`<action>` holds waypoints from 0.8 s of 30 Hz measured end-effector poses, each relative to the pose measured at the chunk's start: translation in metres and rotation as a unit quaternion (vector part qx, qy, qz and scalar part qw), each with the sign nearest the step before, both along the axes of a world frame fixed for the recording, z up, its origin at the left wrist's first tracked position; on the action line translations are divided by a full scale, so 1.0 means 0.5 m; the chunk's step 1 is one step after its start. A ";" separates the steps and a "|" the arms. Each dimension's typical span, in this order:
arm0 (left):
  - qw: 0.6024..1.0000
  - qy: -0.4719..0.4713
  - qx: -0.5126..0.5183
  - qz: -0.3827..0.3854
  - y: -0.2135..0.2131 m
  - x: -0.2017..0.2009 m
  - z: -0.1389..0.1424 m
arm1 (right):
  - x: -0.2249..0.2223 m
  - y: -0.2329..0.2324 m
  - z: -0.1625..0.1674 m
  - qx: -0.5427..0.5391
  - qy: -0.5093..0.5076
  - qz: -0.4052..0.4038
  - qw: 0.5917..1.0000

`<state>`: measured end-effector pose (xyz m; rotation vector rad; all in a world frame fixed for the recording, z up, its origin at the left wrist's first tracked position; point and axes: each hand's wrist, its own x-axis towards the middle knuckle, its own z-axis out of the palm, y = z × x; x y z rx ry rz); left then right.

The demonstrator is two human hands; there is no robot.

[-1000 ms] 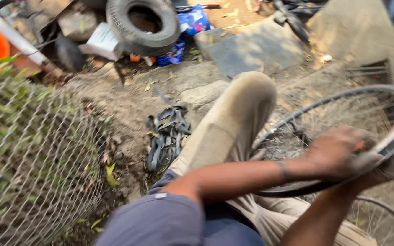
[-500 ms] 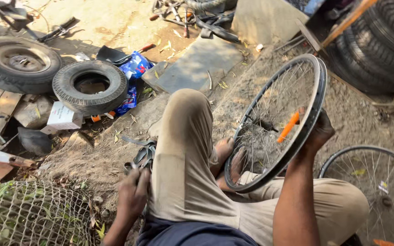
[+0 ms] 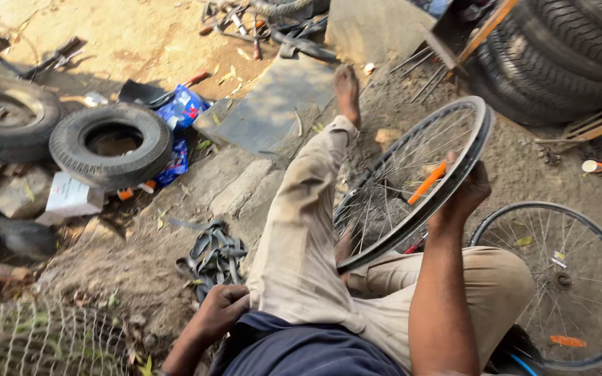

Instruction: The person sits on the ground holding a bicycle wheel and works the spokes and rim by hand, turning spoke nipples and checking the rim around its circumference. At the end they set the wheel across their legs and pick up a mobile phone.

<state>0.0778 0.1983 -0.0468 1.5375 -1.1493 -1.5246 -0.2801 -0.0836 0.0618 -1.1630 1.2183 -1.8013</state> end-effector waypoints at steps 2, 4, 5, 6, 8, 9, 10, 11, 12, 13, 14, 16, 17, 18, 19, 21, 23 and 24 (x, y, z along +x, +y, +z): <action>0.999 -0.017 -0.030 0.022 -0.015 -0.012 -0.002 | -0.008 -0.005 0.008 0.016 0.038 -0.026 0.999; 0.961 0.206 0.096 0.160 0.005 -0.015 -0.011 | -0.009 -0.013 0.013 0.034 0.101 -0.060 0.992; 0.909 0.309 0.167 0.226 0.020 -0.015 -0.011 | -0.008 -0.016 0.013 0.042 0.065 -0.065 0.995; 0.898 0.324 0.173 0.243 0.031 -0.016 -0.014 | -0.004 -0.022 0.012 0.056 0.030 -0.068 0.996; 0.877 0.343 0.184 0.281 0.052 -0.011 -0.016 | 0.012 -0.031 0.006 0.050 0.007 -0.060 0.997; 0.891 0.359 0.167 0.224 0.053 -0.002 -0.017 | 0.019 -0.039 0.008 0.023 0.017 -0.049 0.998; 0.900 0.374 0.152 0.164 0.051 0.004 -0.017 | 0.026 -0.043 0.006 -0.004 0.028 -0.040 0.999; 0.905 0.390 0.137 0.104 0.046 0.012 -0.018 | 0.034 -0.047 0.006 -0.007 0.027 -0.026 0.999; 0.910 0.383 0.139 0.074 0.040 0.021 -0.018 | 0.039 -0.051 0.006 -0.010 0.027 -0.011 1.000; 0.914 0.377 0.139 0.046 0.032 0.029 -0.018 | 0.044 -0.052 0.006 -0.016 0.027 0.006 0.999; 0.918 0.372 0.135 0.017 0.025 0.037 -0.017 | 0.048 -0.053 0.005 -0.017 0.023 0.013 0.999; 0.949 0.297 0.101 0.026 0.019 0.043 -0.015 | 0.057 -0.057 0.007 -0.026 0.016 0.030 0.999; 0.962 0.257 0.086 0.030 0.020 0.044 -0.013 | 0.060 -0.056 0.006 -0.032 0.025 0.026 0.999; 0.955 0.263 0.107 0.086 0.024 0.042 -0.012 | 0.061 -0.055 0.006 -0.036 0.035 0.022 0.998; 0.944 0.268 0.127 0.145 0.031 0.034 -0.010 | 0.064 -0.054 0.005 -0.040 0.046 0.021 0.998; 0.920 0.267 0.159 0.240 0.037 0.020 -0.012 | 0.064 -0.050 0.004 -0.022 0.033 0.012 0.999; 0.895 0.256 0.194 0.309 0.041 0.010 -0.014 | 0.064 -0.044 0.000 -0.017 0.020 0.014 1.000; 0.887 0.270 0.185 0.326 0.046 0.007 -0.014 | 0.062 -0.042 -0.001 -0.021 0.016 0.023 0.999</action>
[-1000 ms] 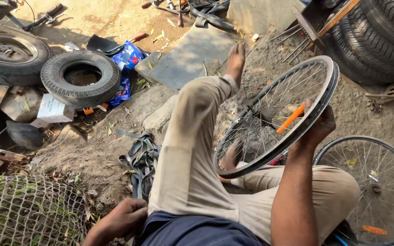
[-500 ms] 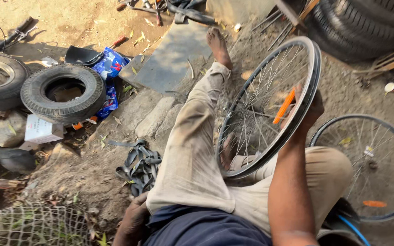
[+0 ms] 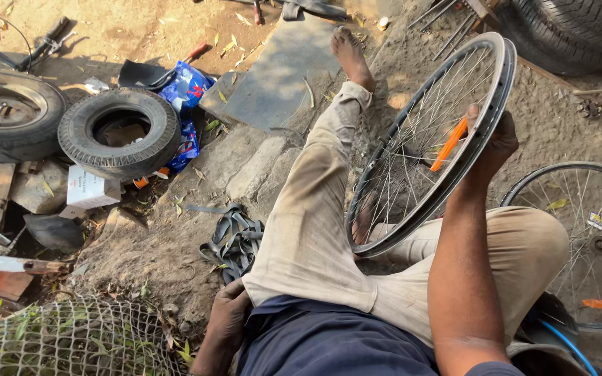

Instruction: The person sits on the ground holding a bicycle wheel and works the spokes and rim by hand, turning spoke nipples and checking the rim around its circumference. At the end they set the wheel across their legs and pick up a mobile phone.

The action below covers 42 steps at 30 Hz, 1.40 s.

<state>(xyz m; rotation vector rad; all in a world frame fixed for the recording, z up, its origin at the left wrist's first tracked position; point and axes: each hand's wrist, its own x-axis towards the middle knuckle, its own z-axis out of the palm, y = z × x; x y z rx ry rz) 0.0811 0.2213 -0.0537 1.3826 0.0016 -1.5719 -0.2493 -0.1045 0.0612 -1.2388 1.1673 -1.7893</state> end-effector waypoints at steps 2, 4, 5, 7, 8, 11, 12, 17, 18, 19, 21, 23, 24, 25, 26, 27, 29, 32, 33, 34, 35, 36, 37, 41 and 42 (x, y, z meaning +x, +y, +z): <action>0.998 0.020 -0.020 0.049 0.009 -0.005 0.000 | -0.003 0.002 -0.003 -0.007 0.014 0.008 1.000; 0.993 0.047 0.000 0.104 0.016 -0.003 -0.002 | -0.007 0.002 -0.006 -0.009 0.041 0.002 0.999; 0.990 0.058 0.013 0.131 0.024 -0.001 -0.002 | -0.008 0.001 -0.007 -0.009 0.027 0.010 1.000; 0.987 0.066 -0.059 0.133 0.039 0.007 -0.005 | -0.010 -0.002 -0.009 -0.008 -0.004 0.024 1.000; 0.984 0.070 -0.097 0.132 0.046 0.014 -0.006 | -0.012 -0.002 -0.010 -0.006 0.010 0.019 1.000; 0.988 0.029 -0.009 0.151 0.063 0.039 -0.005 | -0.016 -0.004 -0.008 -0.004 0.030 0.002 1.000; 0.996 -0.021 0.007 0.081 0.067 0.042 -0.004 | -0.017 -0.003 -0.008 0.000 0.022 0.001 1.000; 0.848 -0.385 -0.223 -0.289 0.049 0.046 0.009 | -0.023 -0.001 -0.010 -0.013 0.007 0.007 1.000; 0.847 -0.382 -0.216 -0.301 0.036 0.046 0.011 | -0.024 -0.002 -0.011 -0.025 0.020 0.008 0.999; 0.845 -0.382 -0.209 -0.312 0.021 0.049 0.014 | -0.024 -0.004 -0.012 -0.038 0.031 0.009 0.999; 0.842 -0.377 -0.195 -0.333 0.012 0.057 0.026 | -0.024 -0.006 -0.011 -0.025 0.018 0.004 1.000; 0.843 -0.365 -0.185 -0.349 0.013 0.068 0.038 | -0.023 -0.006 -0.009 -0.024 0.018 0.000 1.000; 0.840 -0.365 -0.121 -0.382 0.020 0.075 0.042 | -0.024 -0.005 -0.008 -0.033 0.022 0.005 0.999; 0.833 -0.365 -0.056 -0.412 0.033 0.087 0.048 | -0.024 -0.005 -0.005 -0.043 0.025 0.009 0.999; 0.821 -0.363 0.009 -0.441 0.044 0.100 0.050 | -0.023 -0.004 -0.002 -0.035 0.015 0.006 0.999; 0.853 -0.303 0.048 -0.421 0.056 0.112 0.049 | -0.020 0.002 0.001 -0.024 0.004 0.002 1.000; 0.901 -0.174 0.128 -0.376 0.095 0.133 0.046 | -0.017 0.016 0.006 -0.011 -0.009 -0.003 1.000; 0.950 -0.117 -0.018 -0.290 0.129 0.145 0.036 | -0.013 0.020 0.013 -0.013 -0.014 -0.009 1.000; 0.953 -0.117 -0.063 -0.272 0.129 0.144 0.035 | -0.010 0.024 0.011 -0.011 -0.014 -0.010 1.000; 0.954 -0.117 -0.108 -0.253 0.133 0.142 0.034 | -0.009 0.028 0.010 -0.010 -0.014 -0.010 1.000; 0.954 -0.116 -0.152 -0.232 0.137 0.137 0.047 | -0.010 0.028 0.011 -0.007 -0.028 0.001 1.000; 0.956 -0.091 -0.201 -0.195 0.133 0.128 0.065 | -0.009 0.026 0.012 -0.006 -0.041 0.014 0.999; 0.953 -0.066 -0.252 -0.156 0.117 0.118 0.086 | -0.008 0.025 0.015 -0.007 -0.056 0.028 0.998; 0.931 0.022 -0.361 -0.040 0.012 0.068 0.194 | -0.004 0.031 0.026 -0.013 -0.014 0.027 0.999; 0.939 -0.005 -0.341 -0.028 -0.020 0.061 0.218 | 0.000 0.030 0.028 -0.011 -0.006 0.019 1.000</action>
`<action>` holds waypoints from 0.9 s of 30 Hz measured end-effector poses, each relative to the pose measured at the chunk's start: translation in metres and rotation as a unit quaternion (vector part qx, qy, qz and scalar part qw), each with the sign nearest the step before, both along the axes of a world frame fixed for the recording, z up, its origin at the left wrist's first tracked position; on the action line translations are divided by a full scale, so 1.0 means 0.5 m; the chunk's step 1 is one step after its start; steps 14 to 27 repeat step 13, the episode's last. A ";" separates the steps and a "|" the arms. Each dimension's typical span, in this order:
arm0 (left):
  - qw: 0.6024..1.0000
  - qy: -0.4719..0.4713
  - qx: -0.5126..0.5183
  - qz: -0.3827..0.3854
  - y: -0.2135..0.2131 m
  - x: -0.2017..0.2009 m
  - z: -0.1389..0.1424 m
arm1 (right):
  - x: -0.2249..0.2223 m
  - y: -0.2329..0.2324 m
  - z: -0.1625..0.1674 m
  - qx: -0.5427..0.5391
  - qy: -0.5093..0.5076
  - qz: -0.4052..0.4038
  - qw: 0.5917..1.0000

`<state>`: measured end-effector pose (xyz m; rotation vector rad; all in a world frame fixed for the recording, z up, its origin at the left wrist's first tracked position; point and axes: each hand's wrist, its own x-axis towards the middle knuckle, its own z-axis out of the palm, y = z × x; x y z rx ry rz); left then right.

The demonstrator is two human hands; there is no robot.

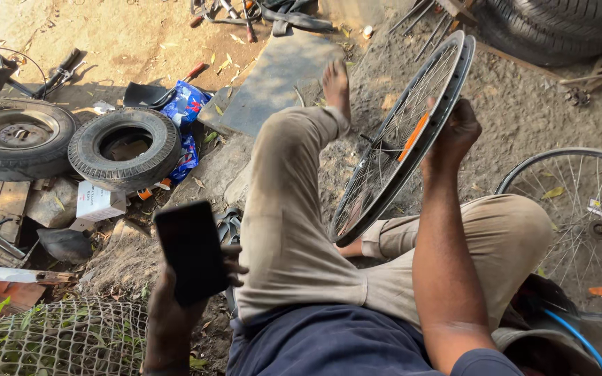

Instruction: The person sits on the ground holding a bicycle wheel and works the spokes and rim by hand, turning spoke nipples and checking the rim around its circumference. At the end they set the wheel across their legs and pick up a mobile phone.

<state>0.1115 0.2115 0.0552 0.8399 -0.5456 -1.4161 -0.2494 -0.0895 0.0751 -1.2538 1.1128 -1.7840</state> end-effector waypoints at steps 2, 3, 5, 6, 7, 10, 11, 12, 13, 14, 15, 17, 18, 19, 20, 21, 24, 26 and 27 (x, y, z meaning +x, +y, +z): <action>0.997 -0.042 0.045 0.041 -0.052 -0.007 0.037 | 0.002 0.001 0.003 0.002 0.003 -0.008 1.000; 0.975 -0.215 -0.023 0.059 -0.087 -0.016 0.042 | 0.004 0.005 0.003 0.002 -0.001 -0.008 1.000; 0.925 -0.367 -0.058 0.078 -0.137 -0.025 0.042 | 0.002 0.008 0.001 0.006 0.003 -0.017 1.000; 0.932 -0.352 -0.025 0.082 -0.155 -0.029 0.037 | -0.005 0.009 0.001 0.011 0.012 -0.025 1.000; 0.937 -0.340 -0.007 0.079 -0.169 -0.035 0.026 | -0.004 0.013 -0.005 0.021 0.023 -0.029 0.999; 0.858 -0.506 -0.040 0.078 -0.176 -0.035 -0.008 | 0.004 0.030 -0.016 -0.034 0.054 0.023 0.998; 0.851 -0.522 0.006 0.053 -0.177 -0.034 -0.015 | 0.006 0.032 -0.009 -0.012 0.025 0.033 0.999; 0.843 -0.535 0.047 0.025 -0.182 -0.036 -0.021 | 0.007 0.031 0.004 0.008 -0.002 0.039 0.999; 0.834 -0.545 0.086 -0.001 -0.185 -0.040 -0.025 | 0.016 0.037 0.011 0.028 0.025 0.026 0.999; 0.834 -0.545 0.086 -0.001 -0.185 -0.040 -0.025 | 0.016 0.037 0.011 0.028 0.025 0.026 0.999; 0.834 -0.545 0.086 -0.001 -0.185 -0.040 -0.025 | 0.016 0.037 0.011 0.028 0.025 0.026 0.999; 0.834 -0.545 0.086 -0.001 -0.185 -0.040 -0.025 | 0.016 0.037 0.011 0.028 0.025 0.026 0.999; 0.834 -0.545 0.086 -0.001 -0.185 -0.040 -0.025 | 0.016 0.037 0.011 0.028 0.025 0.026 0.999; 0.834 -0.545 0.086 -0.001 -0.185 -0.040 -0.025 | 0.016 0.037 0.011 0.028 0.025 0.026 0.999; 0.834 -0.545 0.086 -0.001 -0.185 -0.040 -0.025 | 0.016 0.037 0.011 0.028 0.025 0.026 0.999; 0.834 -0.545 0.086 -0.001 -0.185 -0.040 -0.025 | 0.016 0.037 0.011 0.028 0.025 0.026 0.999; 0.834 -0.545 0.086 -0.001 -0.185 -0.040 -0.025 | 0.016 0.037 0.011 0.028 0.025 0.026 0.999; 0.834 -0.545 0.086 -0.001 -0.185 -0.040 -0.025 | 0.016 0.037 0.011 0.028 0.025 0.026 0.999; 0.834 -0.545 0.086 -0.001 -0.185 -0.040 -0.025 | 0.016 0.037 0.011 0.028 0.025 0.026 0.999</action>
